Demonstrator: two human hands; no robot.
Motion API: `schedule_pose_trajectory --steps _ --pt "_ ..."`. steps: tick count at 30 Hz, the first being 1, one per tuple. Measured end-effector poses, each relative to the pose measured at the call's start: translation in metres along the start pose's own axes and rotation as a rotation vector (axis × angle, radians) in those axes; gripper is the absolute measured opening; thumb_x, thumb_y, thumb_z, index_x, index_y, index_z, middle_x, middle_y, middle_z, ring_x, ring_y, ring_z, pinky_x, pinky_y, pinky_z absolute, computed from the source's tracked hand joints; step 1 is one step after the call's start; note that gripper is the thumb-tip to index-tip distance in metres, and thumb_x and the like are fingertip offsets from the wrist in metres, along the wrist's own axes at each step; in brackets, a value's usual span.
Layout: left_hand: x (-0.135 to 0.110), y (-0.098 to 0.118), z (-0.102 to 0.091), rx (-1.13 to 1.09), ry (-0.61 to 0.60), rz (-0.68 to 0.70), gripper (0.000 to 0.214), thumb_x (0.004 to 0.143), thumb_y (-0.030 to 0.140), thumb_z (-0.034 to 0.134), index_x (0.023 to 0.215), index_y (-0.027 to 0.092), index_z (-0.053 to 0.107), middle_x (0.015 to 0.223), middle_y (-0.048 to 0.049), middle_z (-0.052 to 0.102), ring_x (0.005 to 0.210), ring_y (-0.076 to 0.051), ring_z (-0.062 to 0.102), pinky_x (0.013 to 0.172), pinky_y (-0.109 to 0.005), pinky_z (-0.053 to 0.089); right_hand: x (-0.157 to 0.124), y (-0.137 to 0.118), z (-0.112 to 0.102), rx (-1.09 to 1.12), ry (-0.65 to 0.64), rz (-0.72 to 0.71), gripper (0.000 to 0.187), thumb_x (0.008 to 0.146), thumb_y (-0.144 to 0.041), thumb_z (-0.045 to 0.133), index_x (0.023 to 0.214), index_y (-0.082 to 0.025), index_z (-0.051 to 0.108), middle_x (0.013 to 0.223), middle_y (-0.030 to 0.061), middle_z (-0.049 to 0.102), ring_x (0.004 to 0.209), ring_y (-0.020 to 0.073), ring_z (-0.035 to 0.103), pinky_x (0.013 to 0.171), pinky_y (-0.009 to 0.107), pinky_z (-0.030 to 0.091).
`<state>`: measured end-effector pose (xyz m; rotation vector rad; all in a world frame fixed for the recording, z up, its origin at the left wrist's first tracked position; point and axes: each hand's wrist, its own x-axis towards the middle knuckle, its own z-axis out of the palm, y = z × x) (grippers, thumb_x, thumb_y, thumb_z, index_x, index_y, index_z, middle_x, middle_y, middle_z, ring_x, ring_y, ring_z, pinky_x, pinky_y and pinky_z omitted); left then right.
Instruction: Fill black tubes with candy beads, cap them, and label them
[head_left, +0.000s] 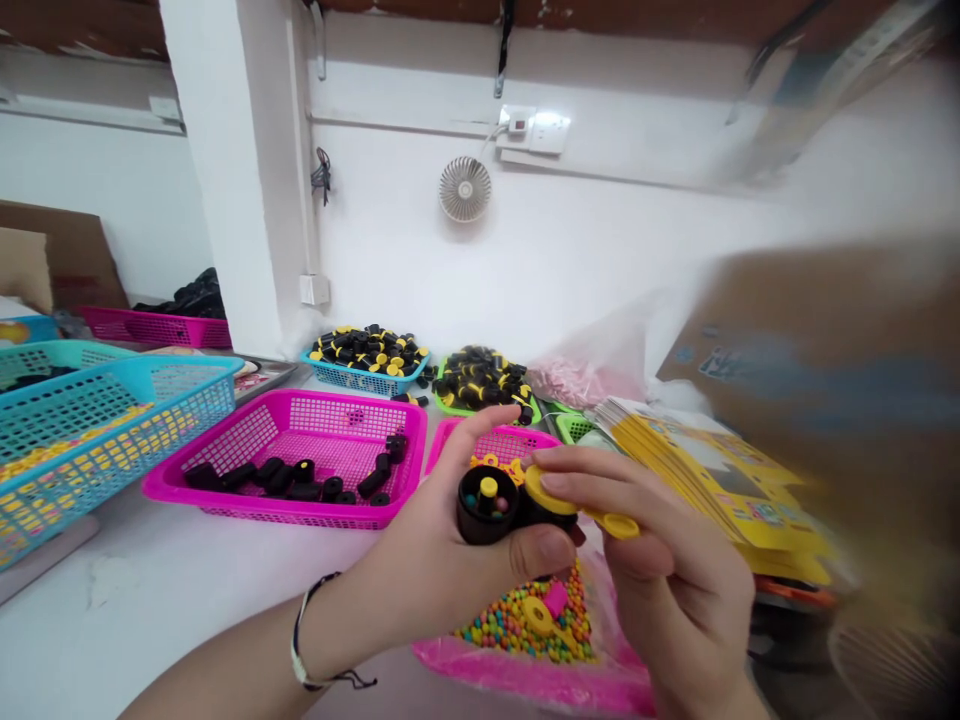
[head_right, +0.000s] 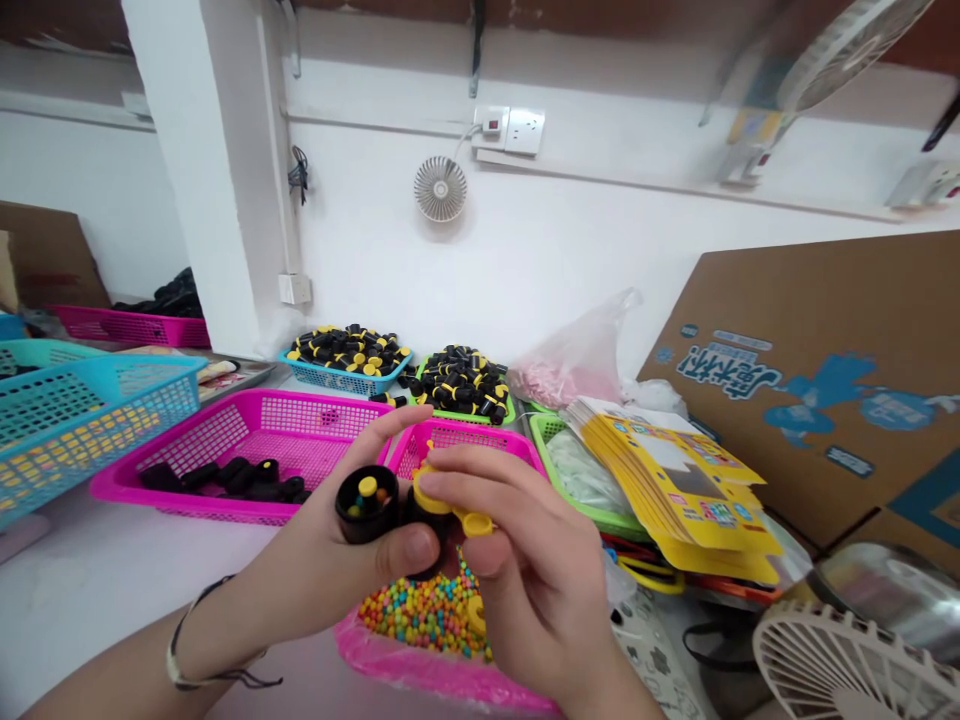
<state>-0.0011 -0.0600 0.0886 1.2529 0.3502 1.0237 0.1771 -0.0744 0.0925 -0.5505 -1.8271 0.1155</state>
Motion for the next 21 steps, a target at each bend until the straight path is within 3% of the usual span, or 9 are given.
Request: schedule_pose_trajectory --steps 8,15,18,21 --pt "0.000 0.009 0.000 0.038 -0.001 0.070 0.080 0.081 0.025 0.078 0.143 0.031 0.029 0.073 0.0067 0.066 0.072 -0.012 0.068 0.067 -0.020 0.053 0.001 0.000 0.005 0.009 -0.058 -0.009 0.037 0.100 -0.045 0.045 0.124 -0.027 0.066 0.124 0.0024 0.068 0.117 0.0179 0.062 0.102 0.029 0.050" --pt "-0.002 0.006 0.002 0.003 0.022 0.108 0.081 0.081 0.031 0.078 0.144 0.033 0.028 0.076 0.0041 0.069 0.076 -0.016 0.069 0.071 -0.025 0.055 0.001 0.001 0.006 -0.030 -0.059 -0.089 0.033 0.101 -0.034 0.047 0.128 -0.025 0.062 0.125 0.0043 0.067 0.116 0.0187 0.062 0.100 0.031 0.052" --pt "-0.002 0.007 0.002 0.014 0.060 0.120 0.087 0.080 0.036 0.079 0.147 0.032 0.024 0.075 0.0030 0.068 0.074 -0.017 0.068 0.070 -0.027 0.055 0.001 0.002 0.011 -0.015 -0.099 -0.092 0.047 0.089 -0.018 0.062 0.134 -0.025 0.055 0.132 0.0071 0.061 0.123 0.0229 0.056 0.101 0.038 0.052" --pt "0.000 0.006 0.003 0.021 0.060 0.117 0.090 0.081 0.039 0.077 0.149 0.032 0.020 0.067 0.0056 0.062 0.057 -0.012 0.059 0.058 -0.022 0.050 -0.001 0.004 0.018 0.003 -0.075 -0.060 0.064 0.077 -0.004 0.068 0.134 -0.027 0.051 0.133 0.0097 0.057 0.125 0.0266 0.054 0.097 0.043 0.056"
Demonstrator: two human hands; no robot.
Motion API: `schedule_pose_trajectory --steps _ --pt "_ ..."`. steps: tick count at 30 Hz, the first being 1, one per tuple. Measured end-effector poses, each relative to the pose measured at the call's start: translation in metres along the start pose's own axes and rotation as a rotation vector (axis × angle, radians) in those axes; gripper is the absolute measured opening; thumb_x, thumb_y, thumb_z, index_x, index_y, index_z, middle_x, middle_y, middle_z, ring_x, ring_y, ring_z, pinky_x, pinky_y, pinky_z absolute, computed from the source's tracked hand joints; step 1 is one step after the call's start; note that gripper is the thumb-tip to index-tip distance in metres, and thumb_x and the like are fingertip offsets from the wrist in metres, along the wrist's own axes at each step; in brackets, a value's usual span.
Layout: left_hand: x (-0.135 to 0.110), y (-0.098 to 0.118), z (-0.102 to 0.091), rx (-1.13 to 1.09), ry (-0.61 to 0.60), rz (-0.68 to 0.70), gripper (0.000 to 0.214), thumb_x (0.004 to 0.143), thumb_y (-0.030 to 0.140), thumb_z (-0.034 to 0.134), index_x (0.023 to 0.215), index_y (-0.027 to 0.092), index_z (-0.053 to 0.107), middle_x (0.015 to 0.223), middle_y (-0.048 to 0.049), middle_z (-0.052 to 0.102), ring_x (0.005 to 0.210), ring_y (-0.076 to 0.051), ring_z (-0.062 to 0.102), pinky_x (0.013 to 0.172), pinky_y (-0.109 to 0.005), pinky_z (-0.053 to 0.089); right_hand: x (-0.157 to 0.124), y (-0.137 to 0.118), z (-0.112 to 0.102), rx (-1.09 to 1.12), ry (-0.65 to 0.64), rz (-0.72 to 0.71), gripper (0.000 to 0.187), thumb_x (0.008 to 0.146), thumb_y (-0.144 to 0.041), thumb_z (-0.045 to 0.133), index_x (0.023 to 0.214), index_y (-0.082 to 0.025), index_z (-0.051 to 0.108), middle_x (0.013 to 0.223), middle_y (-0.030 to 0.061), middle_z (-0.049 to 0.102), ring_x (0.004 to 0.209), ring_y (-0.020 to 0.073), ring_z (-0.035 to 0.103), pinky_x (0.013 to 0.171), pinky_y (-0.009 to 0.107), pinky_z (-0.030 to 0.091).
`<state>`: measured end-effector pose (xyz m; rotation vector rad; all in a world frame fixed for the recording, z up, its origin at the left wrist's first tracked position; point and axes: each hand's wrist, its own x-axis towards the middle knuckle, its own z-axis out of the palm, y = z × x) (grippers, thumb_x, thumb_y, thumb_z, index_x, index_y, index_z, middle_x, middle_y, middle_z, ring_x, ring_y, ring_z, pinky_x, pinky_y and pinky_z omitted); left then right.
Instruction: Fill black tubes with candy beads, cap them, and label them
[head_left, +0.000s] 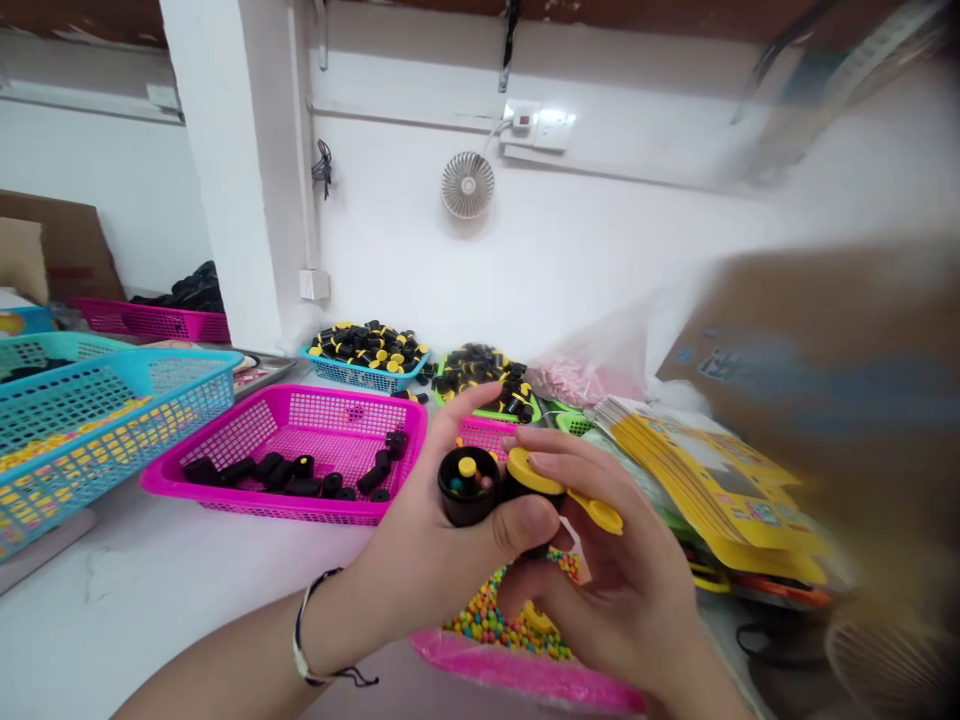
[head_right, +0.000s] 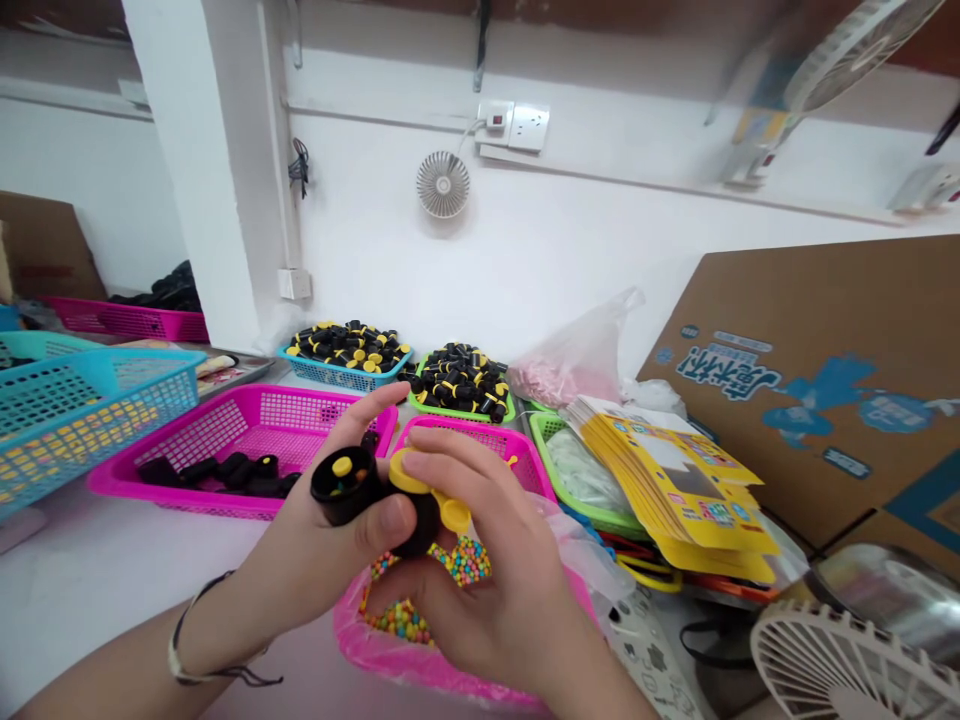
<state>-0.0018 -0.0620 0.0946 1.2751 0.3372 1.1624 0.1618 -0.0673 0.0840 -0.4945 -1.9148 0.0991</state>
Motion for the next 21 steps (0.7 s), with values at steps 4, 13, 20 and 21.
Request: schedule_pose_trajectory --steps 4,13,20,21 --pt "0.001 -0.005 0.002 -0.017 -0.009 -0.022 0.088 0.080 0.041 0.077 0.147 0.030 0.022 0.058 0.0091 0.051 0.049 -0.008 0.047 0.048 -0.017 0.040 -0.004 0.002 0.008 -0.049 0.094 -0.030 0.059 0.075 0.001 0.059 0.128 -0.025 0.054 0.121 0.0100 0.064 0.113 0.0246 0.060 0.090 0.042 0.058" --pt "0.000 -0.011 0.004 -0.108 -0.076 0.003 0.078 0.084 0.035 0.075 0.144 0.027 0.025 0.063 0.0091 0.055 0.054 -0.004 0.050 0.055 -0.014 0.043 -0.006 -0.003 0.006 -0.172 0.160 -0.137 0.063 0.068 0.003 0.061 0.127 -0.021 0.059 0.120 0.0103 0.067 0.107 0.0239 0.067 0.082 0.035 0.062" --pt "0.001 -0.003 -0.003 0.057 -0.076 -0.038 0.098 0.081 0.032 0.078 0.150 0.035 0.008 0.076 0.0050 0.064 0.067 -0.012 0.062 0.067 -0.024 0.050 0.009 0.004 -0.023 0.284 -0.081 0.163 0.026 0.086 -0.028 0.071 0.112 -0.029 0.073 0.116 0.0067 0.073 0.109 0.0240 0.068 0.087 0.038 0.061" --pt "0.001 -0.002 -0.004 0.102 -0.084 -0.047 0.099 0.081 0.030 0.078 0.150 0.036 0.008 0.073 0.0059 0.063 0.065 -0.012 0.061 0.064 -0.023 0.049 0.010 0.006 -0.024 0.325 -0.061 0.174 0.019 0.088 -0.030 0.069 0.106 -0.029 0.075 0.111 0.0062 0.075 0.105 0.0225 0.070 0.087 0.037 0.061"
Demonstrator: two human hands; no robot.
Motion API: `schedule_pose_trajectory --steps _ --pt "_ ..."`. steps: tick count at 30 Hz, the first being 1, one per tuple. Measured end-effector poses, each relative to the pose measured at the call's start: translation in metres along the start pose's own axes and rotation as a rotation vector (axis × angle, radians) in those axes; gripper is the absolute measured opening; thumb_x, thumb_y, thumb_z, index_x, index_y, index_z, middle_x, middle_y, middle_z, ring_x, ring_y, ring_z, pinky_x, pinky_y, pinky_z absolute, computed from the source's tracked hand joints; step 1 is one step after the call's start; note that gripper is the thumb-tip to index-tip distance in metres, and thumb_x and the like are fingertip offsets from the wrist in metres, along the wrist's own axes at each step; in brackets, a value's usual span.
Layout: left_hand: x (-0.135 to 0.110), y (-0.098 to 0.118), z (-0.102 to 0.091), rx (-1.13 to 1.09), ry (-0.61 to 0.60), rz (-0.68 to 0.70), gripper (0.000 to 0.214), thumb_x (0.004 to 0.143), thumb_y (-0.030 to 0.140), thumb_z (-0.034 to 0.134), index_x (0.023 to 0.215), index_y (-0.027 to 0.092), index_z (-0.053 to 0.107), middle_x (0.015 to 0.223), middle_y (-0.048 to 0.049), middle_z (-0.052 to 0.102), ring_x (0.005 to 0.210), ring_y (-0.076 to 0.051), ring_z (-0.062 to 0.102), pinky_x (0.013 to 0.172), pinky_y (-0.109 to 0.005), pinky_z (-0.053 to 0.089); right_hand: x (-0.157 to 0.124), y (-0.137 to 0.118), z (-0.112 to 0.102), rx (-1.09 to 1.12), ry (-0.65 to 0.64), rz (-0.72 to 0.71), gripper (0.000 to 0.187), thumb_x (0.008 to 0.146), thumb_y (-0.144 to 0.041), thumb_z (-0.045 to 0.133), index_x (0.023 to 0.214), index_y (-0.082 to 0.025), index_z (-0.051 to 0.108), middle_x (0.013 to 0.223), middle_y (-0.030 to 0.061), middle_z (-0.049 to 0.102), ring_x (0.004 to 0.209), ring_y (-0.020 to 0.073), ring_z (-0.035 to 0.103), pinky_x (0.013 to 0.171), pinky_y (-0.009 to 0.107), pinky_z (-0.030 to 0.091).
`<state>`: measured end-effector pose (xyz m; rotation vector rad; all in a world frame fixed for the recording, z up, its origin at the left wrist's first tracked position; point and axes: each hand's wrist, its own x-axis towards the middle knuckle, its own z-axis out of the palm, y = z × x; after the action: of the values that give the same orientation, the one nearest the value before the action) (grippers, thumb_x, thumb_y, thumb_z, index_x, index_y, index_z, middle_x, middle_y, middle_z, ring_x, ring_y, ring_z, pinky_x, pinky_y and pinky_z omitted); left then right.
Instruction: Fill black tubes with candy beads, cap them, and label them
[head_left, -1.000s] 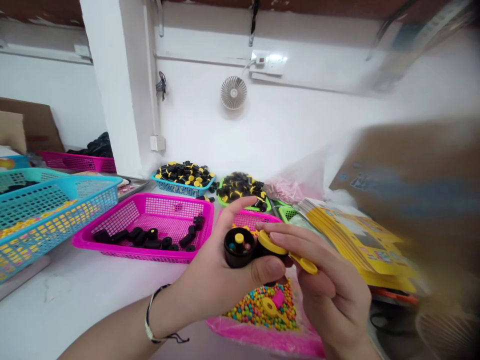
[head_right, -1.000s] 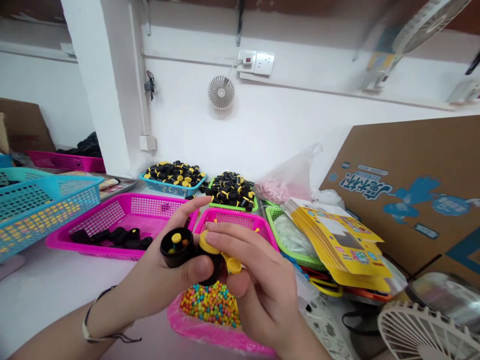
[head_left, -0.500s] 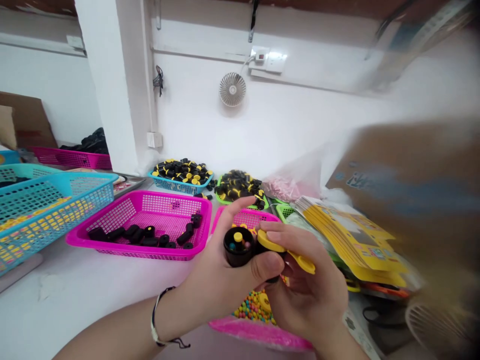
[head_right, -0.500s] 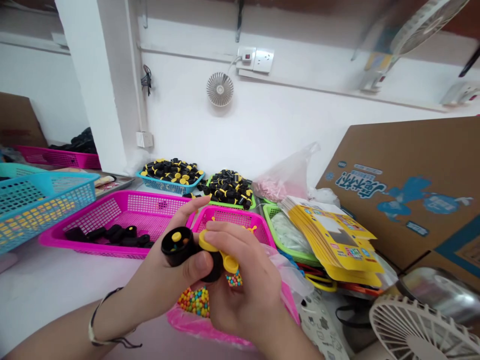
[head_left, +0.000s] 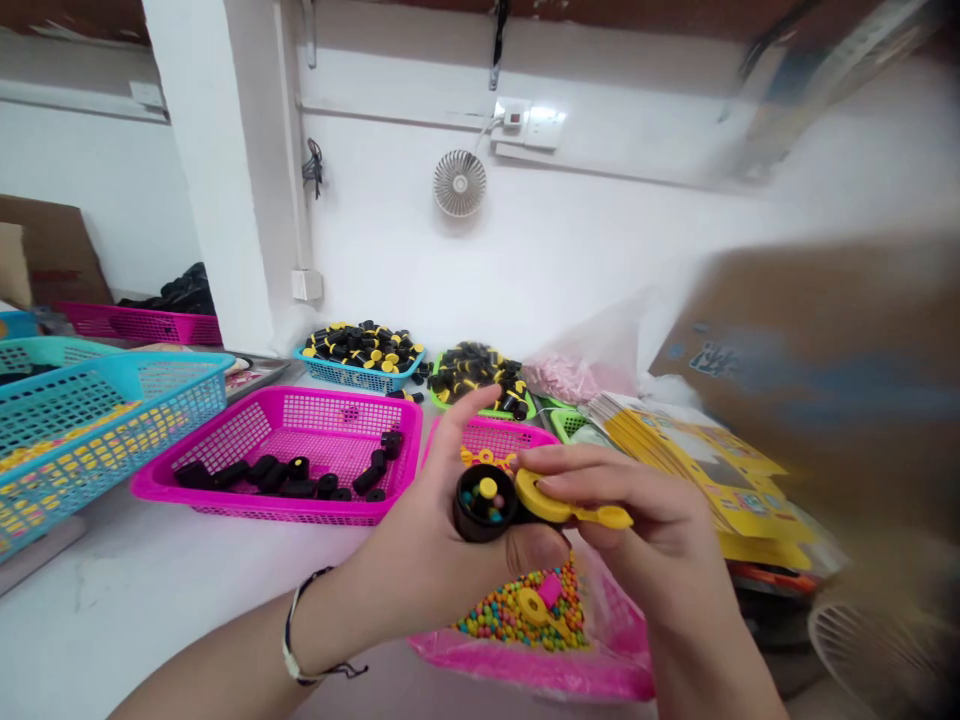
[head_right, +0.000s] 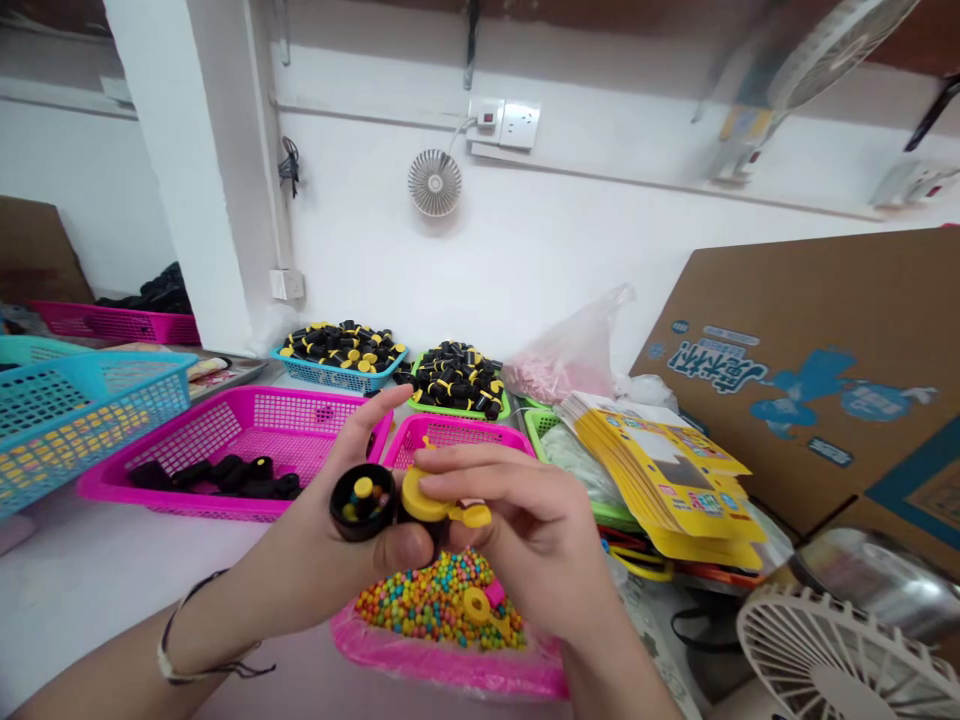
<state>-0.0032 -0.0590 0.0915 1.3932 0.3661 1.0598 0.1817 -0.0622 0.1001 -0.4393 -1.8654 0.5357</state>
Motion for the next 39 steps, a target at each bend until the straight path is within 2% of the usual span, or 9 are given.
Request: schedule_pose_trajectory --steps 5,10,15,20,26,30,33,36,39 --pt "-0.001 0.007 -0.007 0.217 0.107 0.048 0.098 0.075 0.019 0.082 0.149 0.040 0.020 0.072 0.0065 0.062 0.064 -0.014 0.061 0.061 -0.024 0.049 0.001 0.013 0.009 0.364 0.101 0.381 0.038 0.081 -0.039 0.077 0.115 -0.027 0.068 0.111 0.0057 0.072 0.100 0.0166 0.070 0.080 0.026 0.060" --pt "-0.005 0.018 -0.013 0.353 0.094 -0.058 0.098 0.080 0.018 0.076 0.151 0.040 0.012 0.070 0.0047 0.068 0.064 -0.021 0.070 0.059 -0.027 0.053 0.002 0.022 0.021 0.904 -0.155 0.812 0.040 0.084 -0.053 0.069 0.099 -0.016 0.065 0.069 -0.0005 0.066 0.061 0.0098 0.067 0.052 0.016 0.055" --pt "-0.007 0.016 -0.013 0.384 0.025 -0.085 0.096 0.082 0.021 0.073 0.152 0.039 0.010 0.074 0.0028 0.072 0.066 -0.022 0.072 0.058 -0.027 0.053 0.005 0.019 0.027 1.119 -0.165 0.901 0.024 0.086 -0.035 0.068 0.091 -0.011 0.069 0.065 0.0017 0.069 0.057 0.0097 0.070 0.057 0.015 0.058" --pt "-0.003 0.017 -0.018 0.541 0.008 -0.082 0.087 0.082 0.033 0.073 0.151 0.039 0.020 0.087 -0.0001 0.073 0.071 -0.022 0.072 0.061 -0.029 0.053 0.004 0.019 0.030 1.183 -0.081 0.842 0.027 0.084 -0.025 0.068 0.110 -0.018 0.069 0.084 0.0022 0.075 0.060 0.0091 0.071 0.066 0.019 0.061" --pt "-0.010 0.033 -0.027 0.728 -0.086 -0.122 0.097 0.078 0.045 0.076 0.151 0.046 0.013 0.097 -0.0005 0.074 0.081 -0.026 0.072 0.068 -0.035 0.054 -0.001 0.014 0.036 1.146 -0.070 0.859 0.028 0.083 -0.026 0.073 0.110 -0.019 0.072 0.088 0.0036 0.074 0.063 0.0124 0.072 0.065 0.026 0.063" --pt "-0.017 0.036 -0.026 0.621 -0.209 -0.177 0.106 0.078 0.039 0.077 0.152 0.046 0.001 0.086 0.0029 0.074 0.074 -0.023 0.072 0.066 -0.033 0.054 -0.004 0.000 0.040 1.139 -0.118 0.837 0.019 0.083 -0.025 0.072 0.100 -0.018 0.074 0.086 0.0047 0.073 0.062 0.0139 0.071 0.067 0.028 0.061" --pt "-0.017 0.035 -0.025 0.635 -0.143 -0.172 0.106 0.078 0.041 0.076 0.153 0.044 0.002 0.089 0.0014 0.073 0.077 -0.024 0.071 0.066 -0.033 0.053 -0.006 -0.005 0.039 1.039 -0.041 0.801 0.016 0.086 -0.027 0.070 0.100 -0.021 0.074 0.084 0.0019 0.072 0.064 0.0102 0.070 0.067 0.023 0.059" --pt "-0.013 0.039 -0.033 0.749 0.009 -0.110 0.072 0.082 0.041 0.070 0.145 0.039 0.034 0.093 -0.0001 0.071 0.084 -0.024 0.068 0.072 -0.034 0.051 -0.012 0.001 0.031 0.646 0.003 0.817 0.020 0.087 -0.035 0.070 0.104 -0.024 0.072 0.090 0.0009 0.072 0.078 0.0108 0.071 0.076 0.022 0.058" --pt "-0.011 0.048 -0.045 0.826 0.040 -0.079 0.022 0.082 0.041 0.069 0.096 0.024 0.063 0.085 0.0000 0.067 0.079 -0.020 0.062 0.068 -0.030 0.046 -0.008 0.020 0.020 0.032 -0.209 0.825 0.032 0.088 -0.045 0.065 0.109 -0.023 0.071 0.100 0.0055 0.074 0.086 0.0172 0.071 0.077 0.031 0.060"
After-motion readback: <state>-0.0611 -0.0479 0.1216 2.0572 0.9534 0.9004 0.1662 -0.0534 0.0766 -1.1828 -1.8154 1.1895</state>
